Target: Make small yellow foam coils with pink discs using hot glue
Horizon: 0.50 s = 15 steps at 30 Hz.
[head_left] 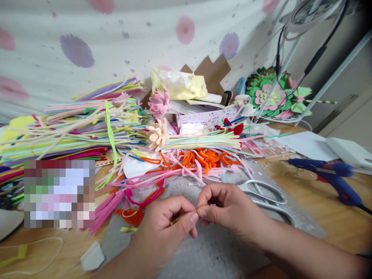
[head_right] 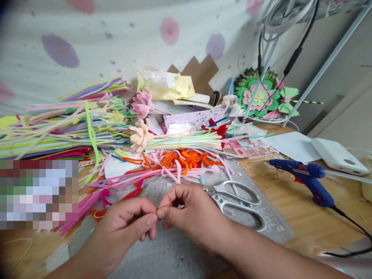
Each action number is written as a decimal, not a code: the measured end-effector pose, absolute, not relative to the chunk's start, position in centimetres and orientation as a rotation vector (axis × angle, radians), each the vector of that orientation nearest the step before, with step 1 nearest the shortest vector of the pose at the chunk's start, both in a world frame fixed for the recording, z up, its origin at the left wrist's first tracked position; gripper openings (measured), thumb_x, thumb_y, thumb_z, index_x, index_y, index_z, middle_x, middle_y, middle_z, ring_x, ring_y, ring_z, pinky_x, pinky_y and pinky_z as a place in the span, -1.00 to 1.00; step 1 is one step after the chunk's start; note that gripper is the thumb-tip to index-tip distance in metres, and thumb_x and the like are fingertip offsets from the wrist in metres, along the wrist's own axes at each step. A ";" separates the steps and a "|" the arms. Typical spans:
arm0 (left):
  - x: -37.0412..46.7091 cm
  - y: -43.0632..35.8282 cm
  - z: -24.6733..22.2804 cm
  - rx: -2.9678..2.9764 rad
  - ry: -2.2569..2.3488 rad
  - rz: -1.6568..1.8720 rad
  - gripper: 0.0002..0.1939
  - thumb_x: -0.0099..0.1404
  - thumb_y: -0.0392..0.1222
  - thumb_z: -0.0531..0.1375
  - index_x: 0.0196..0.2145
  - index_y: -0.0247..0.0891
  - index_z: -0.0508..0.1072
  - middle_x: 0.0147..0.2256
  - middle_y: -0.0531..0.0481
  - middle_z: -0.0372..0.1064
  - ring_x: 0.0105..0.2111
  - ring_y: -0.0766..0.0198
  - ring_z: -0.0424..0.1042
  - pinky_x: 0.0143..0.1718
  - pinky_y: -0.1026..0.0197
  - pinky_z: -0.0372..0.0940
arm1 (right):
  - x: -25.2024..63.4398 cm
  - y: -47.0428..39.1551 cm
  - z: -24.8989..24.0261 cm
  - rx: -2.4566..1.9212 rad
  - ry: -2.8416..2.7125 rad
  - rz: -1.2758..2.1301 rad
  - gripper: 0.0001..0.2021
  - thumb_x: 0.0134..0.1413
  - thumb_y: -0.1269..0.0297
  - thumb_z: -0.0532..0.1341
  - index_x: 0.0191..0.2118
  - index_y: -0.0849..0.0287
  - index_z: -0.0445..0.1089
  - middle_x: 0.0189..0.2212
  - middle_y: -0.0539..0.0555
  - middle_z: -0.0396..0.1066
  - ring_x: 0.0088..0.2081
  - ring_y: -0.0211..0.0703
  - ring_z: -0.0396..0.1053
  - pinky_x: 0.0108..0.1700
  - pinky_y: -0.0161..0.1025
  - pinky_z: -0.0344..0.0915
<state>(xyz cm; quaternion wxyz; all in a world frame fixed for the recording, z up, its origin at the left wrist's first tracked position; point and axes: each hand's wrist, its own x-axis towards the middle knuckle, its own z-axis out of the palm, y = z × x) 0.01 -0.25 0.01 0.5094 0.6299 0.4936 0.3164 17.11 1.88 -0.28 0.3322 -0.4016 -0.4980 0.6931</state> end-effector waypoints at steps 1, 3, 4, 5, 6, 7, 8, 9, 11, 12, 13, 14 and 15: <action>0.0 -0.3 0.0 1.532 1.194 0.761 -0.80 0.17 -0.24 0.14 -0.58 -0.21 0.44 -0.64 0.11 0.34 -0.61 0.35 0.22 -0.55 0.31 0.12 | 17.1 1.8 -0.3 -1.042 -1.268 1.829 -0.77 -0.26 0.28 0.43 -0.54 0.24 0.37 -0.64 -0.13 0.32 -0.56 -0.38 0.26 -0.47 -0.39 0.15; 0.1 -0.4 0.1 1.559 1.197 0.763 -0.81 0.16 -0.27 0.14 -0.59 -0.21 0.44 -0.64 0.11 0.36 -0.61 0.35 0.24 -0.55 0.31 0.14 | 17.1 1.7 -0.4 -1.029 -1.204 1.869 -0.74 -0.28 0.26 0.45 -0.54 0.25 0.36 -0.65 -0.12 0.33 -0.57 -0.38 0.26 -0.46 -0.39 0.16; 0.1 -0.4 0.2 1.569 1.196 0.766 -0.81 0.15 -0.28 0.14 -0.59 -0.20 0.44 -0.64 0.11 0.36 -0.61 0.35 0.25 -0.56 0.31 0.14 | 17.1 1.7 -0.5 -1.020 -1.178 1.889 -0.73 -0.29 0.25 0.46 -0.54 0.25 0.36 -0.65 -0.11 0.34 -0.56 -0.38 0.27 -0.46 -0.39 0.16; 0.1 -0.3 0.3 1.577 1.194 0.769 -0.80 0.14 -0.29 0.13 -0.60 -0.20 0.44 -0.64 0.11 0.37 -0.61 0.35 0.25 -0.55 0.31 0.15 | 17.1 1.7 -0.5 -1.008 -1.155 1.909 -0.72 -0.29 0.24 0.46 -0.53 0.25 0.36 -0.64 -0.10 0.35 -0.56 -0.37 0.28 -0.45 -0.38 0.17; 0.1 -0.3 0.3 1.584 1.185 0.774 -0.80 0.14 -0.29 0.13 -0.60 -0.20 0.45 -0.64 0.10 0.38 -0.61 0.35 0.26 -0.55 0.32 0.16 | 17.1 1.6 -0.6 -0.992 -1.136 1.931 -0.70 -0.30 0.23 0.46 -0.53 0.26 0.36 -0.64 -0.09 0.36 -0.55 -0.35 0.30 -0.44 -0.38 0.17; 0.1 -0.3 0.4 1.588 1.172 0.778 -0.80 0.15 -0.28 0.13 -0.60 -0.21 0.45 -0.63 0.10 0.38 -0.61 0.35 0.27 -0.55 0.32 0.17 | 17.0 1.6 -0.6 -0.976 -1.121 1.955 -0.69 -0.31 0.22 0.47 -0.53 0.26 0.35 -0.64 -0.08 0.36 -0.55 -0.33 0.32 -0.43 -0.36 0.18; 0.1 -0.3 0.4 1.588 1.157 0.780 -0.80 0.15 -0.27 0.14 -0.59 -0.21 0.46 -0.63 0.09 0.39 -0.61 0.34 0.28 -0.55 0.32 0.18 | 17.0 1.6 -0.6 -0.961 -1.106 1.979 -0.67 -0.32 0.21 0.47 -0.53 0.26 0.34 -0.64 -0.07 0.37 -0.54 -0.31 0.33 -0.42 -0.35 0.19; 0.1 -0.3 0.4 1.584 1.141 0.781 -0.81 0.16 -0.26 0.14 -0.58 -0.21 0.46 -0.62 0.08 0.41 -0.60 0.34 0.29 -0.55 0.32 0.19 | 17.0 1.6 -0.6 -0.946 -1.095 2.001 -0.65 -0.32 0.18 0.47 -0.53 0.26 0.34 -0.64 -0.07 0.37 -0.54 -0.29 0.34 -0.42 -0.33 0.20; 0.1 -0.3 0.4 1.564 1.118 0.782 -0.81 0.18 -0.23 0.14 -0.56 -0.21 0.47 -0.60 0.07 0.42 -0.59 0.34 0.31 -0.55 0.32 0.19 | 17.0 1.7 -0.5 -0.917 -1.088 2.031 -0.63 -0.32 0.14 0.47 -0.52 0.26 0.33 -0.63 -0.05 0.37 -0.53 -0.27 0.35 -0.40 -0.31 0.21; 0.0 -0.3 0.3 1.550 1.117 0.784 -0.81 0.19 -0.23 0.14 -0.56 -0.21 0.46 -0.60 0.07 0.42 -0.59 0.34 0.31 -0.55 0.32 0.19 | 17.0 1.7 -0.5 -0.904 -1.096 2.035 -0.62 -0.30 0.11 0.46 -0.51 0.26 0.33 -0.62 -0.05 0.36 -0.52 -0.27 0.34 -0.39 -0.31 0.22; 0.0 -0.3 0.3 1.539 1.120 0.785 -0.80 0.19 -0.23 0.13 -0.56 -0.21 0.45 -0.60 0.08 0.41 -0.58 0.34 0.31 -0.55 0.32 0.19 | 17.1 1.7 -0.5 -0.894 -1.108 2.031 -0.62 -0.27 0.09 0.45 -0.49 0.26 0.34 -0.61 -0.05 0.36 -0.51 -0.28 0.33 -0.37 -0.30 0.22; 0.0 -0.3 0.2 1.531 1.124 0.785 -0.80 0.20 -0.23 0.13 -0.56 -0.21 0.44 -0.59 0.08 0.41 -0.58 0.34 0.31 -0.54 0.32 0.19 | 17.1 1.7 -0.5 -0.886 -1.124 2.024 -0.63 -0.23 0.07 0.44 -0.48 0.26 0.34 -0.59 -0.05 0.35 -0.49 -0.28 0.32 -0.35 -0.30 0.22; -0.1 -0.2 0.1 1.527 1.131 0.785 -0.80 0.20 -0.22 0.13 -0.56 -0.21 0.44 -0.60 0.08 0.40 -0.58 0.34 0.30 -0.54 0.32 0.19 | 17.2 1.7 -0.5 -0.881 -1.141 2.014 -0.63 -0.20 0.05 0.42 -0.47 0.26 0.35 -0.58 -0.05 0.34 -0.48 -0.29 0.31 -0.33 -0.29 0.21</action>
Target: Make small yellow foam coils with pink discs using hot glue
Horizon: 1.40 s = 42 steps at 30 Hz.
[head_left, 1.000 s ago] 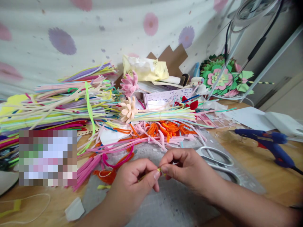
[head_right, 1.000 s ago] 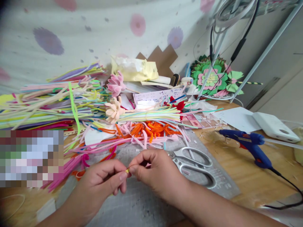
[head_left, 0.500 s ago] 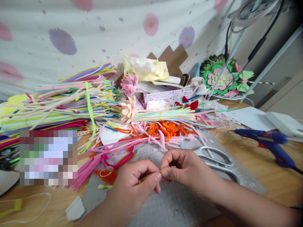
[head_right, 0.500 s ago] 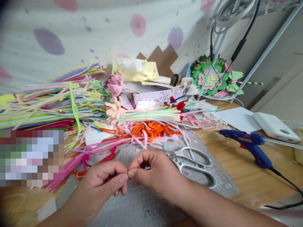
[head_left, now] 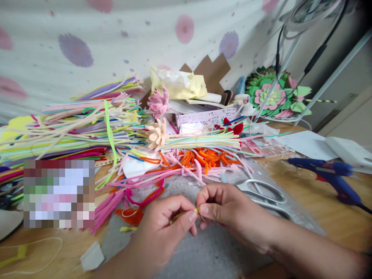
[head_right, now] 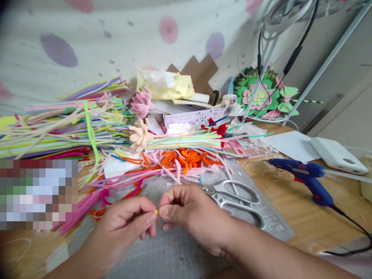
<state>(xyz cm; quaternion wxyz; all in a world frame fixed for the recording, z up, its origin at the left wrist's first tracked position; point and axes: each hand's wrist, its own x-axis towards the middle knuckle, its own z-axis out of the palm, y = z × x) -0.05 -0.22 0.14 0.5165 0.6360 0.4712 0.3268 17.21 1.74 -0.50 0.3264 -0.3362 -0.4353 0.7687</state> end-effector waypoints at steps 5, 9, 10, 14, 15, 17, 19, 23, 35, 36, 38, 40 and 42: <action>-0.1 0.0 -0.1 1.518 1.160 0.776 -0.80 0.21 -0.19 0.12 -0.55 -0.20 0.42 -0.60 0.09 0.37 -0.58 0.33 0.27 -0.54 0.31 0.18 | 17.6 1.9 -0.5 -0.941 -1.211 1.961 -0.62 -0.14 -0.02 0.37 -0.44 0.24 0.39 -0.55 -0.06 0.30 -0.47 -0.30 0.24 -0.32 -0.30 0.14; -0.1 -0.1 -0.2 1.499 1.164 0.760 -0.81 0.21 -0.18 0.13 -0.54 -0.21 0.42 -0.60 0.10 0.36 -0.58 0.34 0.26 -0.53 0.31 0.17 | 17.7 1.9 -0.3 -0.995 -1.229 1.906 -0.65 -0.19 0.02 0.40 -0.47 0.23 0.40 -0.55 -0.07 0.30 -0.48 -0.32 0.19 -0.35 -0.33 0.10; -0.1 -0.1 -0.2 1.497 1.164 0.757 -0.81 0.21 -0.17 0.13 -0.54 -0.21 0.42 -0.60 0.10 0.36 -0.58 0.34 0.25 -0.53 0.31 0.16 | 17.6 1.9 -0.3 -1.003 -1.230 1.896 -0.66 -0.20 0.05 0.41 -0.48 0.23 0.39 -0.55 -0.07 0.31 -0.47 -0.32 0.19 -0.35 -0.33 0.10; -0.1 -0.1 -0.1 1.500 1.159 0.755 -0.81 0.20 -0.19 0.12 -0.54 -0.21 0.41 -0.61 0.11 0.34 -0.59 0.34 0.23 -0.54 0.31 0.14 | 17.5 1.8 -0.4 -1.000 -1.249 1.875 -0.69 -0.21 0.14 0.43 -0.50 0.24 0.36 -0.57 -0.08 0.31 -0.49 -0.33 0.19 -0.37 -0.33 0.08; -0.1 -0.1 -0.1 1.504 1.156 0.752 -0.81 0.19 -0.20 0.12 -0.55 -0.21 0.41 -0.61 0.11 0.34 -0.60 0.35 0.23 -0.55 0.31 0.14 | 17.4 1.8 -0.4 -0.991 -1.254 1.873 -0.69 -0.21 0.15 0.43 -0.50 0.24 0.35 -0.58 -0.09 0.31 -0.49 -0.33 0.18 -0.38 -0.34 0.08; -0.1 -0.2 0.0 1.509 1.145 0.748 -0.81 0.19 -0.21 0.12 -0.55 -0.21 0.42 -0.61 0.11 0.34 -0.59 0.35 0.24 -0.54 0.31 0.14 | 17.4 1.8 -0.5 -0.981 -1.260 1.872 -0.69 -0.20 0.15 0.42 -0.50 0.23 0.33 -0.59 -0.09 0.30 -0.50 -0.33 0.18 -0.39 -0.34 0.06; -0.1 -0.2 0.1 1.507 1.133 0.748 -0.81 0.21 -0.21 0.12 -0.55 -0.21 0.42 -0.60 0.11 0.35 -0.58 0.35 0.24 -0.53 0.31 0.14 | 17.3 1.7 -0.6 -0.974 -1.255 1.890 -0.67 -0.20 0.13 0.42 -0.49 0.23 0.32 -0.59 -0.09 0.29 -0.50 -0.32 0.20 -0.39 -0.33 0.08; -0.1 -0.3 0.0 1.485 1.129 0.767 -0.80 0.21 -0.23 0.12 -0.56 -0.21 0.41 -0.60 0.12 0.35 -0.58 0.36 0.24 -0.53 0.32 0.15 | 17.3 1.7 -0.7 -0.956 -1.232 1.934 -0.63 -0.21 0.04 0.41 -0.49 0.23 0.32 -0.58 -0.08 0.27 -0.50 -0.31 0.20 -0.38 -0.32 0.12; 0.1 0.1 -0.2 1.292 1.179 0.862 -0.83 0.13 -0.19 0.18 -0.58 -0.22 0.44 -0.66 0.09 0.37 -0.62 0.35 0.24 -0.58 0.32 0.13 | 19.2 1.8 -0.3 -1.008 -1.179 1.837 -0.63 -0.04 0.02 0.31 -0.17 0.18 0.48 -0.33 0.05 0.44 -0.25 -0.18 0.35 -0.11 -0.19 0.21; 0.1 0.1 -0.3 1.269 1.179 0.873 -0.84 0.13 -0.19 0.19 -0.57 -0.22 0.45 -0.66 0.08 0.37 -0.62 0.35 0.25 -0.59 0.33 0.13 | 19.9 1.8 0.0 -1.044 -1.253 1.760 -0.64 0.02 0.03 0.28 -0.13 0.16 0.46 -0.28 0.07 0.46 -0.19 -0.13 0.37 -0.06 -0.15 0.21; 0.1 0.2 -0.5 1.229 1.176 0.894 -0.85 0.12 -0.18 0.20 -0.57 -0.23 0.46 -0.66 0.08 0.37 -0.62 0.35 0.24 -0.60 0.33 0.10 | 21.8 1.9 0.8 -1.173 -1.480 1.516 -0.66 0.10 0.03 0.21 -0.09 0.12 0.45 -0.22 0.10 0.48 -0.12 -0.07 0.38 -0.02 -0.11 0.22; 0.0 0.3 -0.6 1.202 1.181 0.918 -0.84 0.12 -0.18 0.20 -0.56 -0.24 0.47 -0.67 0.09 0.36 -0.63 0.37 0.20 -0.61 0.34 0.06 | 24.8 1.9 1.6 -1.372 -1.738 1.180 -0.68 0.10 0.03 0.20 -0.11 0.08 0.47 -0.18 0.12 0.50 -0.12 -0.01 0.40 -0.06 -0.09 0.27; -0.1 0.4 -0.7 1.186 1.198 0.939 -0.84 0.13 -0.17 0.21 -0.56 -0.25 0.48 -0.67 0.10 0.35 -0.64 0.39 0.17 -0.62 0.35 0.02 | 29.0 1.5 1.9 -1.538 -1.992 0.852 -0.74 0.06 0.05 0.23 -0.20 0.04 0.53 -0.20 0.12 0.52 -0.15 0.04 0.43 -0.13 -0.09 0.30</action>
